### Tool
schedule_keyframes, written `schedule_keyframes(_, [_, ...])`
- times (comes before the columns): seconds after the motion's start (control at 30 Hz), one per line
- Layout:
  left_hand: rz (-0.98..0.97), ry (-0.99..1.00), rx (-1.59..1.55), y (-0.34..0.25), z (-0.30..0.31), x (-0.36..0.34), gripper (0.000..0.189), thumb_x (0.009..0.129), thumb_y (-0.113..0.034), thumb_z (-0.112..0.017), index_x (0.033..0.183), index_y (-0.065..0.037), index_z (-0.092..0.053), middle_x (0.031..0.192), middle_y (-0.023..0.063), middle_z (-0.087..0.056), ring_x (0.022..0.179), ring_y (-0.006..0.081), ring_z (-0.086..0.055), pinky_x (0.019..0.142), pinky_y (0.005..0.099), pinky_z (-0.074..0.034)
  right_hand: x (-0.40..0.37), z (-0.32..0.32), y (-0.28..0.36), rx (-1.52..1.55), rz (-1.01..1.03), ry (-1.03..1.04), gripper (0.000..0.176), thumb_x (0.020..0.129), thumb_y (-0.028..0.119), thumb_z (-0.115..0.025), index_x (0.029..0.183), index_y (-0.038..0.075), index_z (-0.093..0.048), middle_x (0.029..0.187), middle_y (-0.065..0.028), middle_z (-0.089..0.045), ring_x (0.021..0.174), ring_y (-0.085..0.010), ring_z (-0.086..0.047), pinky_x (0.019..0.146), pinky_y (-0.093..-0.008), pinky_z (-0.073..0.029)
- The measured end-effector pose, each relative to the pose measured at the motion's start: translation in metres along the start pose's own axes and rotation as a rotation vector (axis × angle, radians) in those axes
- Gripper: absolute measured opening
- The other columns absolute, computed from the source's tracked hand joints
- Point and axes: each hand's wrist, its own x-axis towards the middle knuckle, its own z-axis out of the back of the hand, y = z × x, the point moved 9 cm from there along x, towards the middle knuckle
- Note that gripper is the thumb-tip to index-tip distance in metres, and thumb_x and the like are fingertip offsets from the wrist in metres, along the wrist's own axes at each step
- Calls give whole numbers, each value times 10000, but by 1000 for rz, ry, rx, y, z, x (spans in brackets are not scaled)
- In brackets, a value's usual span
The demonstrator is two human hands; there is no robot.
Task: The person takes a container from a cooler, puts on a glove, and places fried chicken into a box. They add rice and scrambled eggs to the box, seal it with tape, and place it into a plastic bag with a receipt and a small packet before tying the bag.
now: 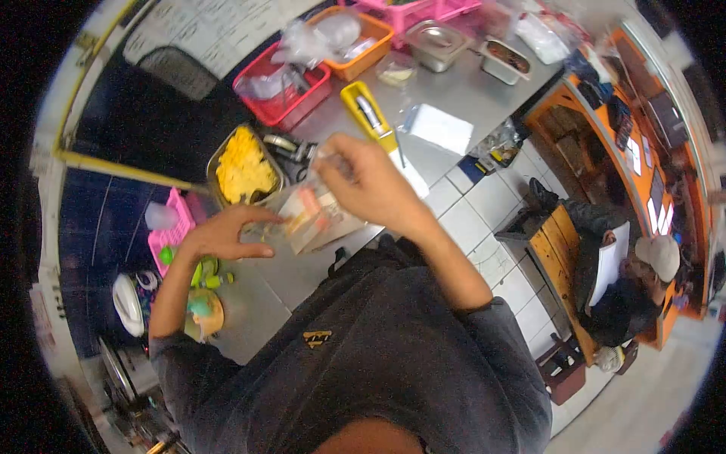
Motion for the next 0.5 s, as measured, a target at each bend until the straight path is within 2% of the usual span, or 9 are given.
schedule_keyframes(0.07, [-141, -119, 192, -10, -1, -2, 600, 854, -478, -668, 1158, 39, -650, 1086, 214, -684, 1009, 382, -645, 929, 407, -481, 4, -6, -4, 39, -73, 34, 148, 921, 160, -610, 935, 13, -601, 734, -68, -596, 644, -113, -516, 582, -289, -421])
schedule_keyframes(0.2, [-210, -260, 243, 4, -18, 13, 610, 855, -509, -648, 1126, 37, -657, 1085, 232, -673, 1021, 402, -627, 930, 440, -472, 1, -1, -7, -2, -234, 38, 153, 930, 150, -614, 950, -1, -609, 747, -11, -582, 676, -64, -488, 595, -257, -409])
schedule_keyframes(0.27, [90, -142, -31, 42, -25, 29, 644, 861, -543, -616, 1136, 39, -632, 1138, 252, -639, 1031, 413, -607, 939, 467, -460, -5, 1, -4, 32, -278, 66, 149, 934, 139, -609, 951, -8, -607, 750, -12, -584, 687, -61, -492, 604, -254, -412])
schedule_keyframes(0.33, [66, -215, -32, 35, -18, 33, 665, 876, -566, -570, 1145, 41, -605, 1186, 253, -606, 1019, 424, -601, 935, 496, -456, -11, 0, -5, 65, -315, 82, 145, 939, 129, -604, 952, -15, -606, 754, -14, -587, 699, -58, -496, 613, -252, -416])
schedule_keyframes(0.4, [52, -310, 411, 23, -18, 35, 719, 882, -565, -555, 1256, 49, -539, 1201, 266, -593, 1020, 435, -604, 940, 492, -463, -15, 1, -8, 89, -331, 58, 143, 948, 124, -593, 941, -18, -602, 753, -5, -592, 712, -54, -508, 626, -248, -421])
schedule_keyframes(0.43, [48, -300, 407, 24, -27, 39, 719, 882, -565, -555, 1256, 49, -539, 1201, 266, -593, 1020, 435, -604, 940, 492, -463, -16, 1, -10, 90, -342, 52, 143, 948, 124, -593, 941, -18, -602, 753, -5, -592, 712, -54, -508, 626, -248, -421])
schedule_keyframes(0.5, [253, -219, 428, 51, -51, 50, 796, 875, -570, -557, 1353, 58, -453, 1182, 301, -588, 1055, 438, -595, 953, 517, -447, -18, 3, -11, 101, -337, 26, 140, 951, 121, -587, 939, -18, -596, 749, -6, -597, 710, -54, -519, 636, -246, -429])
